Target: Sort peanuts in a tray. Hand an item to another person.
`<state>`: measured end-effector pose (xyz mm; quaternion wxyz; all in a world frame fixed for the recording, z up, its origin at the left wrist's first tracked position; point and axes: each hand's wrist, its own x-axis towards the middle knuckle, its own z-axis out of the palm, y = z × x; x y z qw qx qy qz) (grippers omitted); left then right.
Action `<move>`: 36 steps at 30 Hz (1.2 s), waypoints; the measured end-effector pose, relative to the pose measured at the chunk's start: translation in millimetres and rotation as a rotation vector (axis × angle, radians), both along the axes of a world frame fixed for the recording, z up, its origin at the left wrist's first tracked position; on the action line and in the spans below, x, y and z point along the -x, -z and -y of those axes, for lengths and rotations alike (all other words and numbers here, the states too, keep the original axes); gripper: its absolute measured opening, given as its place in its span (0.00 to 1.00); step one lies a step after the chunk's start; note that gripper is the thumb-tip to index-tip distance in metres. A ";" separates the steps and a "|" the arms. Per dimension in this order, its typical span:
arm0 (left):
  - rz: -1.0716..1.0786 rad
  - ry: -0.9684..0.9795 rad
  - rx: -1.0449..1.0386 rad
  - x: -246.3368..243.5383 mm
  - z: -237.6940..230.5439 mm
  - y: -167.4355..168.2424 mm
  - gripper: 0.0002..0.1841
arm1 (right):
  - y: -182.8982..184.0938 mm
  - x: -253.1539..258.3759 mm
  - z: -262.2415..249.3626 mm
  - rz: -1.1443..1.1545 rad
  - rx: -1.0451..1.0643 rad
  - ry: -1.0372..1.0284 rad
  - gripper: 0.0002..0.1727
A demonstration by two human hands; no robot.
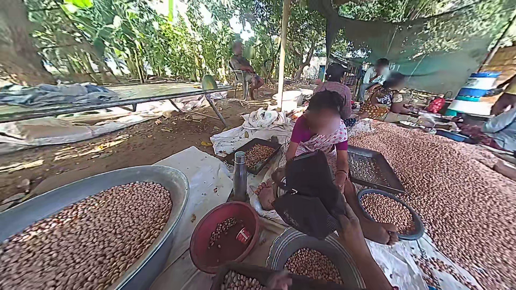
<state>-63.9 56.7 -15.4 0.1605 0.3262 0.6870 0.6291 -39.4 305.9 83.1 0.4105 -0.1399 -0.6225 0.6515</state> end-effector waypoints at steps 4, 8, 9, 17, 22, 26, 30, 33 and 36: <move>0.443 -0.373 -0.316 38.1 7.0 -71.4 0.32 | -10.9 -28.3 27.2 -0.003 -0.029 -0.039 0.15; 0.414 -0.251 -0.334 50.7 17.7 -95.1 0.31 | -8.8 -48.8 57.3 0.016 0.019 -0.146 0.17; 0.396 -0.221 -0.352 47.8 18.8 -99.6 0.29 | -7.9 -55.1 63.7 0.020 0.018 -0.167 0.18; 0.310 -0.116 -0.485 25.1 11.8 -98.6 0.25 | 16.2 -72.9 53.3 -0.038 0.119 -0.194 0.22; 0.296 -0.120 -0.507 14.9 4.8 -101.3 0.24 | 18.8 -76.8 40.8 -0.073 0.092 -0.230 0.24; 0.259 -0.110 -0.506 6.9 -2.7 -102.1 0.24 | 22.2 -77.6 32.2 -0.104 0.135 -0.225 0.24; 0.237 -0.083 -0.489 1.1 -7.9 -102.9 0.22 | 27.8 -76.8 23.7 -0.113 0.164 -0.207 0.22; 0.217 -0.075 -0.492 0.0 -12.0 -99.2 0.21 | 27.9 -76.1 20.7 -0.127 0.197 -0.209 0.20; 0.201 -0.079 -0.481 -2.0 -14.1 -95.2 0.21 | 18.6 -77.2 22.6 -0.098 0.223 -0.179 0.19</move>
